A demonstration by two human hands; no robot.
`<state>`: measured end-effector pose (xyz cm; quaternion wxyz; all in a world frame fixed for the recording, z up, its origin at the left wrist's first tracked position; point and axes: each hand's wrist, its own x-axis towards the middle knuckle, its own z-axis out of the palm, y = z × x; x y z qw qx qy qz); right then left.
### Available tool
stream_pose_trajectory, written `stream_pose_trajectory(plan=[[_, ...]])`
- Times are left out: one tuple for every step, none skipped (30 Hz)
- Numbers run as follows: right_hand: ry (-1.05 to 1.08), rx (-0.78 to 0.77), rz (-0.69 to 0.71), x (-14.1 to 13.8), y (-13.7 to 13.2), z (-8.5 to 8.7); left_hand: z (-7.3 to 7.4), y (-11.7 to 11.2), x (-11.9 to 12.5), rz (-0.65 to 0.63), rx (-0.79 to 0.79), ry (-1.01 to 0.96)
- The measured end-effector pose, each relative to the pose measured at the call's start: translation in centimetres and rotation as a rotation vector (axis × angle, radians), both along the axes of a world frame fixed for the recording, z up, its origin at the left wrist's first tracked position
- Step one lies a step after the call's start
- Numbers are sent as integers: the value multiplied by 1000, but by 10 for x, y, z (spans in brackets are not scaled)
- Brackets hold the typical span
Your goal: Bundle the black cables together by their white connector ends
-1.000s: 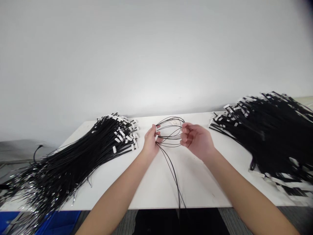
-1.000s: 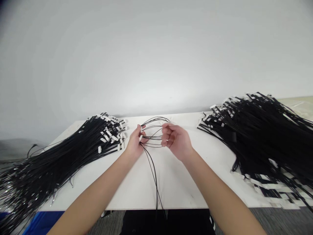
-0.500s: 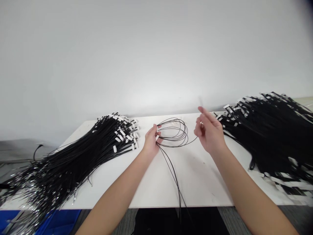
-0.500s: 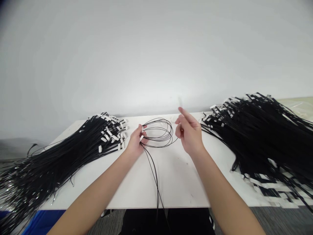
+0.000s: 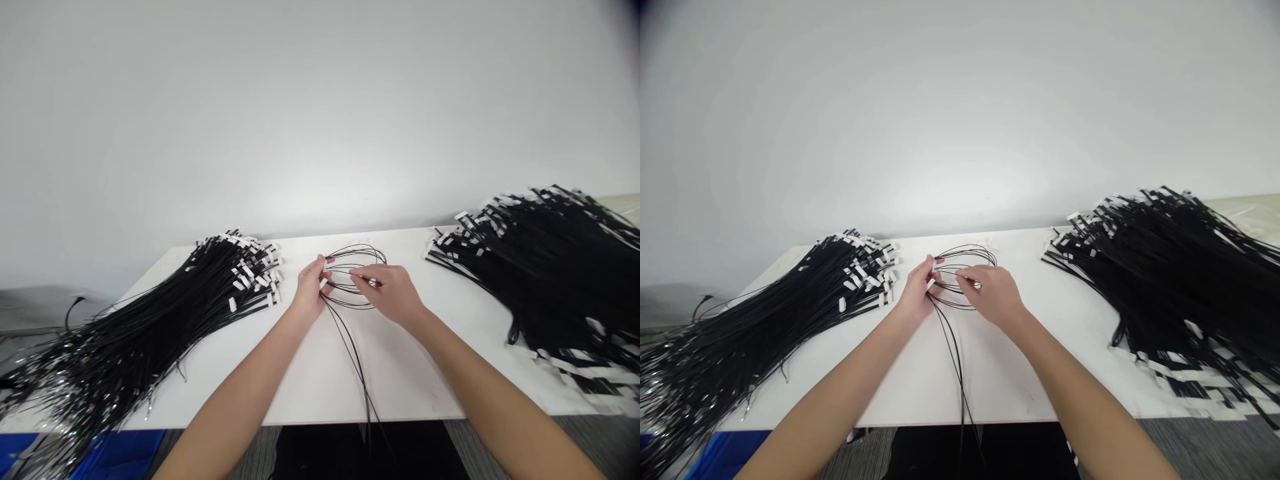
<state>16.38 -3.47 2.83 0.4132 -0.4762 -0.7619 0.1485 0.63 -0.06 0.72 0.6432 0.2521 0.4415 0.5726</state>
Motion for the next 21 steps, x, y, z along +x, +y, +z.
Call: stream_pose_trajectory(plan=[[-11, 1, -5, 0, 0, 0, 0, 0, 0, -3, 4, -4], [-20, 3, -10, 0, 0, 0, 0, 0, 0, -6, 6, -7], [-27, 7, -14, 0, 0, 0, 0, 0, 0, -8, 8, -7], [-33, 9, -17, 0, 0, 0, 0, 0, 0, -7, 7, -6], [-39, 11, -19, 0, 1, 0, 0, 0, 0, -4, 7, -4], [-43, 14, -22, 1, 1, 0, 0, 0, 0, -2, 7, -2], [-47, 17, -24, 1, 1, 0, 0, 0, 0, -1, 6, -1], [-50, 18, -27, 1, 0, -1, 0, 0, 0, 1, 6, 1], [-52, 19, -29, 1, 0, -1, 0, 0, 0, 1, 7, 2], [-52, 19, -30, 1, 0, -1, 1, 0, 1, 2, 8, 3], [-53, 20, -29, 1, 0, -1, 1, 0, 1, 2, 10, 4], [-54, 19, -26, 1, 0, -1, 1, 0, 1, 3, 11, 5], [-55, 19, -23, 1, 0, -1, 1, -1, 1, 4, 11, 7], [-58, 21, -21, 0, 0, -1, 2, -1, 1, 5, 8, 9], [-62, 23, -23, 0, 0, -1, 2, -1, 1, 3, 6, 10], [-69, 25, -26, 0, 0, -1, 2, -1, 1, 2, 3, 11], [-78, 30, -31, 0, 0, -1, 3, -1, 1, 0, 1, 13], [-89, 37, -36, 0, 0, -1, 3, -1, 1, -1, 1, 14], [-104, 48, -42, 1, 0, -2, 2, -1, 1, -2, 2, 16], [-121, 63, -47, 1, 0, -3, 2, -1, 1, -5, 5, 20], [-142, 83, -53, 1, 1, -4, 1, -1, 0, -10, 9, 25]])
